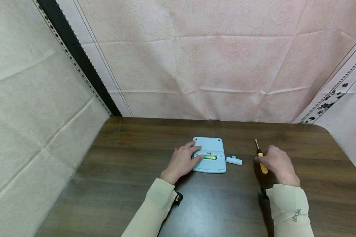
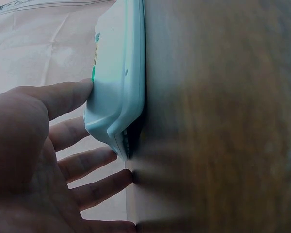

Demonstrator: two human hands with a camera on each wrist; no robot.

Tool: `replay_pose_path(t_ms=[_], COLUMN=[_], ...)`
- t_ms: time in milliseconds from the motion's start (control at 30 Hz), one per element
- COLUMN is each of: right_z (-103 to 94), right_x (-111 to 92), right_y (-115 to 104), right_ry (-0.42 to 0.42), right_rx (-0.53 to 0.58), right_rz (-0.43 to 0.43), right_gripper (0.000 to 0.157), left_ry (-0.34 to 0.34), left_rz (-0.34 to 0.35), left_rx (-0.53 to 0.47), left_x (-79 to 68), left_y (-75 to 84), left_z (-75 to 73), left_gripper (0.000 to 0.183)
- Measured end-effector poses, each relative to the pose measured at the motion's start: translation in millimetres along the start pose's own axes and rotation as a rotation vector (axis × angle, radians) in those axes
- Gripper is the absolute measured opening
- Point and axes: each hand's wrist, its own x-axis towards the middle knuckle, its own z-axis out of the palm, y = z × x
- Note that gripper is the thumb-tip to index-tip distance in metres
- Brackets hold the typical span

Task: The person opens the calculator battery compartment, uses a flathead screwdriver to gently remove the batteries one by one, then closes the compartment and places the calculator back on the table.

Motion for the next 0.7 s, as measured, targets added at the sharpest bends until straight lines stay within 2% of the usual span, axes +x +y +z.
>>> replay_pose_path(t_ms=[233,467,700], right_z=[4.6,2.7,1.3], right_x=[-1.2,-0.4,0.2], right_y=[6.0,7.8,10.0], right_ry=[-0.055,-0.112,-0.081], right_rx=[0.010,0.032,0.057], right_rz=[0.012,0.051,0.059], right_gripper=[0.041,0.040,0.034], left_ry=[-0.001,-0.001,0.001], left_rz=[-0.001,-0.007,-0.009], left_rx=[0.001,0.000,0.000], left_x=[0.1,0.1,-0.1], left_y=[-0.1,0.3,1.2], left_z=[0.9,0.4,-0.2], left_gripper=[0.045,0.045,0.045])
